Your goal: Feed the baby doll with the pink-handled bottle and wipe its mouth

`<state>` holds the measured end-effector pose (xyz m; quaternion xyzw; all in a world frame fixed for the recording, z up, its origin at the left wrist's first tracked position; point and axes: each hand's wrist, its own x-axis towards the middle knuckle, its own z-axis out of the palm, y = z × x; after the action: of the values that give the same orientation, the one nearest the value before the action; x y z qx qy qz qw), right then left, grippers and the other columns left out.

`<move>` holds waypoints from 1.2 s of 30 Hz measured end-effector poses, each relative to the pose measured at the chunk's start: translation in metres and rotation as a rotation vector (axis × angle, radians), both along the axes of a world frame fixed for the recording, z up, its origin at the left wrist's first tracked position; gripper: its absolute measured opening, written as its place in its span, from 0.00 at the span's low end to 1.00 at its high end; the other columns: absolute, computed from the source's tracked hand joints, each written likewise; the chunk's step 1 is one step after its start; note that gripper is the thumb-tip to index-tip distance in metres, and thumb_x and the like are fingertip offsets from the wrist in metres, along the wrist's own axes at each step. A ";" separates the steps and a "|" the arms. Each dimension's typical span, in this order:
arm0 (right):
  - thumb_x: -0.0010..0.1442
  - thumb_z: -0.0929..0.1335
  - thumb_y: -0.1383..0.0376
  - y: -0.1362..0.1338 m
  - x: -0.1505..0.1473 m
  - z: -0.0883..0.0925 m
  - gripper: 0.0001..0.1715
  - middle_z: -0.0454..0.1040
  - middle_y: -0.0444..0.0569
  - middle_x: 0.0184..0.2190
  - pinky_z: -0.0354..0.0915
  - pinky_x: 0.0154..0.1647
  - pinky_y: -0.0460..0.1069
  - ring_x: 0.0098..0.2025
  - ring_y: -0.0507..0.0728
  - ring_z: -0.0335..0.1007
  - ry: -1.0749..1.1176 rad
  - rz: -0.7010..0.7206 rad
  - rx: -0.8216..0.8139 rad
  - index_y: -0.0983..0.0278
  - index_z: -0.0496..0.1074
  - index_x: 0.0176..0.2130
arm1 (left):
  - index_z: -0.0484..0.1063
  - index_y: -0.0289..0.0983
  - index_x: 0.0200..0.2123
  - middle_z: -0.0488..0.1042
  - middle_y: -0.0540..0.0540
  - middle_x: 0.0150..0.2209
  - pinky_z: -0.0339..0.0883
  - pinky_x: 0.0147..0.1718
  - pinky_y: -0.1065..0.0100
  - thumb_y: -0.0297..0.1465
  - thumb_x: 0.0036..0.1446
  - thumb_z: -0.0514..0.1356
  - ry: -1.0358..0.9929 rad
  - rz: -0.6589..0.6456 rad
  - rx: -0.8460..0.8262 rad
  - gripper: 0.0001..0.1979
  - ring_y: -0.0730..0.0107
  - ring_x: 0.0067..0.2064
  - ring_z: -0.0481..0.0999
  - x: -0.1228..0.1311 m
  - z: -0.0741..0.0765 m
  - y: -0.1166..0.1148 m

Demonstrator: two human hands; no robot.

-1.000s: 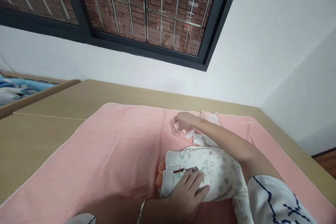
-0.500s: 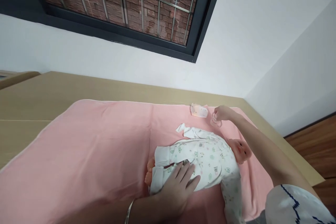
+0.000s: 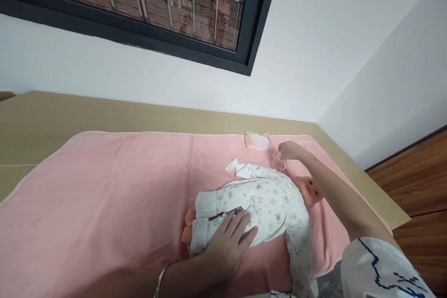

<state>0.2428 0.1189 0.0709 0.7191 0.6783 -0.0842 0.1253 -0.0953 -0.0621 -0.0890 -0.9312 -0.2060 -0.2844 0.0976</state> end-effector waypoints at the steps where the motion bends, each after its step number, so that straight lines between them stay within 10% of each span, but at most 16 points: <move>1: 0.43 0.68 0.64 -0.001 -0.001 0.000 0.21 0.76 0.47 0.38 0.57 0.29 0.46 0.37 0.56 0.70 -0.002 -0.001 0.003 0.62 0.76 0.40 | 0.69 0.39 0.57 0.69 0.35 0.59 0.43 0.62 0.45 0.39 0.61 0.57 -0.004 -0.003 -0.002 0.23 0.45 0.59 0.66 0.000 0.000 0.000; 36: 0.47 0.69 0.66 -0.009 0.048 0.004 0.19 0.76 0.45 0.34 0.61 0.27 0.42 0.32 0.51 0.71 0.239 -0.247 0.024 0.64 0.75 0.41 | 0.72 0.39 0.52 0.73 0.36 0.55 0.50 0.62 0.47 0.33 0.60 0.56 -0.100 0.026 0.014 0.17 0.47 0.58 0.69 0.004 0.001 -0.002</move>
<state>0.2906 0.1103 0.0747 0.7833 0.5957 -0.1759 0.0241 -0.0914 -0.0645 -0.0875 -0.9125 -0.2207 -0.3305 0.0972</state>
